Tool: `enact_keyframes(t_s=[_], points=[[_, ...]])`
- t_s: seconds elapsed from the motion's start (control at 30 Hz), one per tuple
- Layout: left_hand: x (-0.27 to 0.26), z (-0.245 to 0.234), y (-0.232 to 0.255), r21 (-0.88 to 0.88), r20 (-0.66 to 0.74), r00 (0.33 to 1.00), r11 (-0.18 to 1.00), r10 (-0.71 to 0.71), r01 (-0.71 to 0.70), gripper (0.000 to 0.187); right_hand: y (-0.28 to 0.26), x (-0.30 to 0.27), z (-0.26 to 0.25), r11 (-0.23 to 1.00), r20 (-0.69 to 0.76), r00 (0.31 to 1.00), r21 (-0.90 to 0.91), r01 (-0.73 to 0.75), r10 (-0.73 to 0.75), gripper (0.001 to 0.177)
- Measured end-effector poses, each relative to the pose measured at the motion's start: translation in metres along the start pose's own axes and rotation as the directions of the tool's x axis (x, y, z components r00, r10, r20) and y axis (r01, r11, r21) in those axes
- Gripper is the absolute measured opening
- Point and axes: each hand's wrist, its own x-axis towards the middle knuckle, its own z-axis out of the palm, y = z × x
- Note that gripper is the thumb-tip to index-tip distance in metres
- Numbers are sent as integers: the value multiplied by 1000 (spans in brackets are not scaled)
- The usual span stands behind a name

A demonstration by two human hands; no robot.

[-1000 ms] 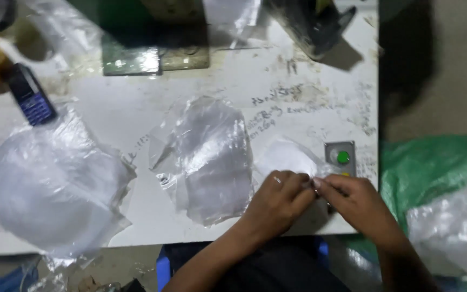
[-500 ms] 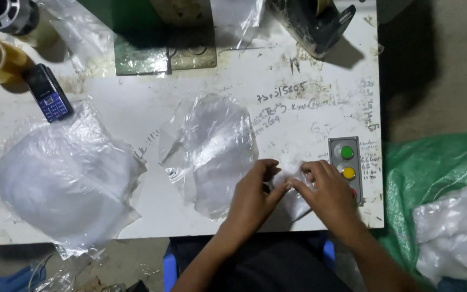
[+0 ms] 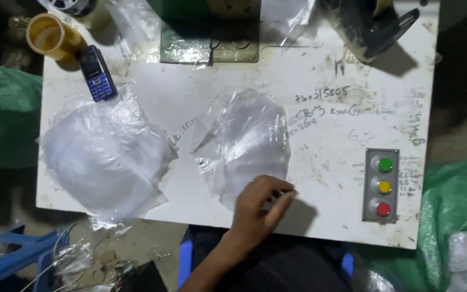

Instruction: The person packs plastic bags into smaller clear pouches by hand and occasionally presses buttons on a machine control panel.

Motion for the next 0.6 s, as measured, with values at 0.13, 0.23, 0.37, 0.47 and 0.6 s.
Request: enact_keyframes(t_s=[0.13, 0.23, 0.37, 0.47, 0.6], points=[[-13, -32, -18, 181, -336, 940, 975, -64, 131, 6, -12, -14, 4, 981, -157, 970, -91, 174, -186, 22], [-5, -54, -17, 331, -516, 845, 878, -139, 346, 11, -24, -12, 5, 934, -221, 912, -170, 313, -346, 20], [7, -63, -42, 317, -535, 811, 834, -237, 452, 49, -24, -27, 34, 881, -263, 846, -240, 407, -463, 17], [31, -60, -47, 210, -512, 767, 809, -387, 549, 71, -22, -11, 99, 551, 204, 606, -270, 790, -769, 75], [36, -41, -80, 472, -440, 830, 698, -344, 539, 97, -29, -1, 143, 164, 638, 375, -366, 916, -672, 83]])
